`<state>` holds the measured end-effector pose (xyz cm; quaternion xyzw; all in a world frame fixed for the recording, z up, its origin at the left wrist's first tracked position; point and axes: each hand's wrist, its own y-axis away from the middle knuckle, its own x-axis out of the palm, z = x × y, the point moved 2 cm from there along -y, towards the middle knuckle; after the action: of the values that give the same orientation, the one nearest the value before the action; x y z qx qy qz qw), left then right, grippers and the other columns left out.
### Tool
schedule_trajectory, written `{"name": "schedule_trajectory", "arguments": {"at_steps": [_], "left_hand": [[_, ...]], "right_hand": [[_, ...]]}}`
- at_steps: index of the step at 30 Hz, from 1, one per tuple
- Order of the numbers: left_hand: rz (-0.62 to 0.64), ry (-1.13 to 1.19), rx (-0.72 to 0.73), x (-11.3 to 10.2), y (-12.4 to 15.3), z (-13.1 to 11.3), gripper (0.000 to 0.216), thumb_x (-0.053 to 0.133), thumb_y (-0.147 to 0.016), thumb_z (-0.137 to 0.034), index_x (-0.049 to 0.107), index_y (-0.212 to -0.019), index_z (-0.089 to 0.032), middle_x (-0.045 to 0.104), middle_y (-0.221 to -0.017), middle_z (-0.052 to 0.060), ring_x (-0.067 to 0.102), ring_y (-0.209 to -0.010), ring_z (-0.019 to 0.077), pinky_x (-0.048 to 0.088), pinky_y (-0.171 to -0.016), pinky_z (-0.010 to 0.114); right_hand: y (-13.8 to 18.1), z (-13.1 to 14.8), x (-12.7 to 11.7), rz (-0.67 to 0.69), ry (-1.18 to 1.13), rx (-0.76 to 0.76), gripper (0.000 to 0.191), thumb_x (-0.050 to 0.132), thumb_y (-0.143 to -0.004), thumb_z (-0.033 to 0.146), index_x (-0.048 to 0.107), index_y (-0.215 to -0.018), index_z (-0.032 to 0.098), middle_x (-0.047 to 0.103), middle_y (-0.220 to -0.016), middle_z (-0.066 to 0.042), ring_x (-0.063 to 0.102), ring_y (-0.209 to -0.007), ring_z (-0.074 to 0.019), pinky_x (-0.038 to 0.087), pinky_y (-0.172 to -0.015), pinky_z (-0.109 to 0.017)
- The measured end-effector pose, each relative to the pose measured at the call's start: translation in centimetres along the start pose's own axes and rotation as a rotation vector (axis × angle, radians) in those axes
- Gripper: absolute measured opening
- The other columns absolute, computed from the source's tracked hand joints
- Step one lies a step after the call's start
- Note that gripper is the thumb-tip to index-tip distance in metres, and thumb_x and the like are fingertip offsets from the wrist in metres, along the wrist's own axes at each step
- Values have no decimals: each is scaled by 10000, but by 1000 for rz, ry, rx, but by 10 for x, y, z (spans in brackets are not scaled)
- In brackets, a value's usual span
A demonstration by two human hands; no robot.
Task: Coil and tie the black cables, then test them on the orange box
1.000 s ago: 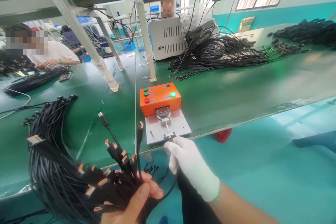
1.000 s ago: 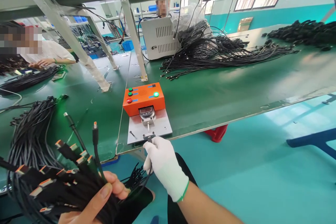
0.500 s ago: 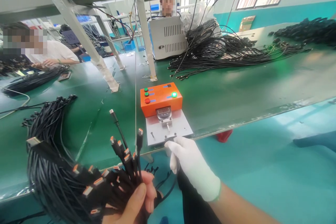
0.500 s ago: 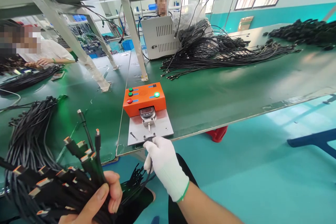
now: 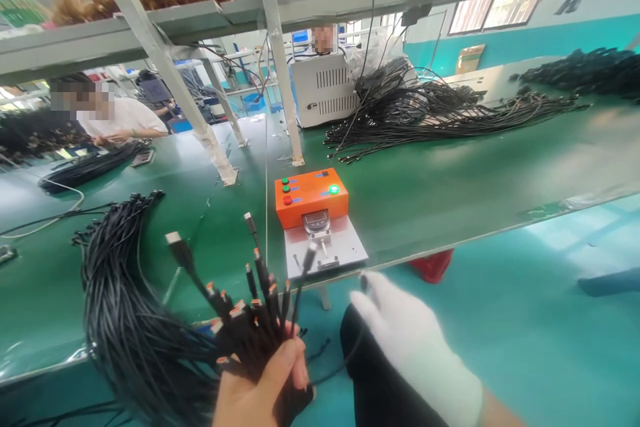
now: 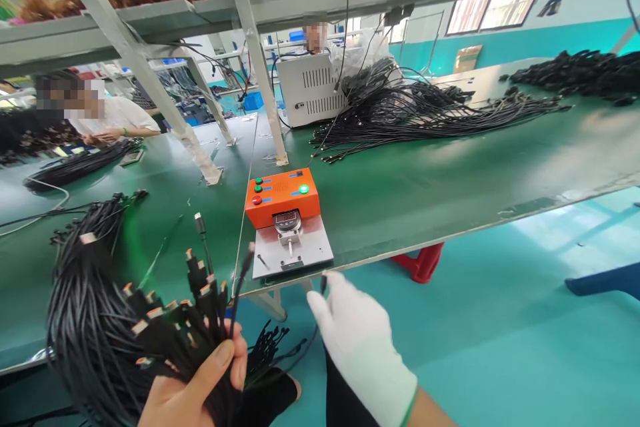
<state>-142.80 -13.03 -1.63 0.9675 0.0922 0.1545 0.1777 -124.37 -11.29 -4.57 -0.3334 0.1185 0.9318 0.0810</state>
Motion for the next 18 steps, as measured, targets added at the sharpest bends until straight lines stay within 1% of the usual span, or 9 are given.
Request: {"name": "schedule_trajectory", "arguments": {"at_steps": [2, 4, 5, 7, 9, 11, 13, 15, 18], "left_hand": [[45, -60, -18, -1, 0, 0, 214, 795, -583, -280, 680, -683, -130, 620, -481, 28, 542, -467, 128, 462, -457, 220], [84, -97, -22, -2, 1, 1, 217, 778, -609, -298, 664, -699, -136, 616, -466, 26, 542, -463, 135, 456, -449, 227], [98, -114, -20, -3, 2, 2, 221, 778, -608, -299, 656, -700, -139, 619, -465, 27, 551, -470, 143, 464, -461, 237], [113, -152, -11, -3, 2, 5, 231, 785, -598, -296, 650, -701, -140, 629, -470, 31, 568, -482, 156, 479, -484, 256], [103, -173, 1, -2, 2, 10, 243, 793, -583, -298, 656, -698, -134, 643, -496, 33, 586, -480, 166, 490, -494, 270], [65, -175, 2, -2, 1, 14, 259, 812, -547, -302, 670, -683, -133, 672, -560, 39, 629, -529, 194, 523, -541, 293], [-13, -160, 62, -3, 1, 15, 269, 822, -523, -314, 691, -683, -143, 714, -688, 53, 674, -687, 241, 552, -673, 321], [-78, -122, 143, -6, 2, 11, 274, 822, -525, -346, 697, -684, -161, 730, -766, 52, 670, -834, 263, 536, -803, 323], [-102, -59, 156, -12, 3, 4, 277, 810, -553, -382, 675, -700, -189, 719, -710, 25, 671, -790, 231, 545, -795, 317]], "right_hand": [[3, -3, -13, -329, 155, -89, 494, 472, -808, 419, 496, -1222, 150, 566, -1178, -188, 537, -1044, -363, 396, -866, -546], [9, 6, -20, -437, 62, -216, 488, 464, -823, 412, 473, -1262, 200, 512, -1260, -142, 487, -1128, -335, 371, -929, -524], [12, 14, -21, -396, -54, -281, 439, 447, -838, 404, 496, -1234, 221, 531, -1237, -115, 508, -1110, -299, 390, -933, -483], [20, 34, -19, -205, -342, -369, 345, 442, -851, 383, 546, -1149, 240, 589, -1142, -71, 564, -1025, -224, 435, -907, -380], [25, 54, -13, -34, -591, -340, 259, 474, -843, 371, 589, -1019, 220, 638, -1006, -49, 596, -934, -185, 461, -853, -305], [26, 65, -5, 39, -808, -231, 194, 473, -844, 353, 582, -843, 192, 652, -837, -36, 613, -806, -163, 475, -771, -273], [22, 65, 5, 100, -1012, -113, 220, 424, -863, 337, 516, -736, 183, 614, -638, -12, 591, -612, -138, 473, -638, -259], [16, 57, 16, 205, -1135, -29, 214, 406, -865, 335, 481, -740, 179, 537, -488, 25, 523, -453, -115, 429, -517, -240], [5, 40, 29, 346, -1162, 27, 220, 441, -852, 358, 496, -777, 158, 478, -421, 54, 470, -366, -99, 375, -439, -217]]}}
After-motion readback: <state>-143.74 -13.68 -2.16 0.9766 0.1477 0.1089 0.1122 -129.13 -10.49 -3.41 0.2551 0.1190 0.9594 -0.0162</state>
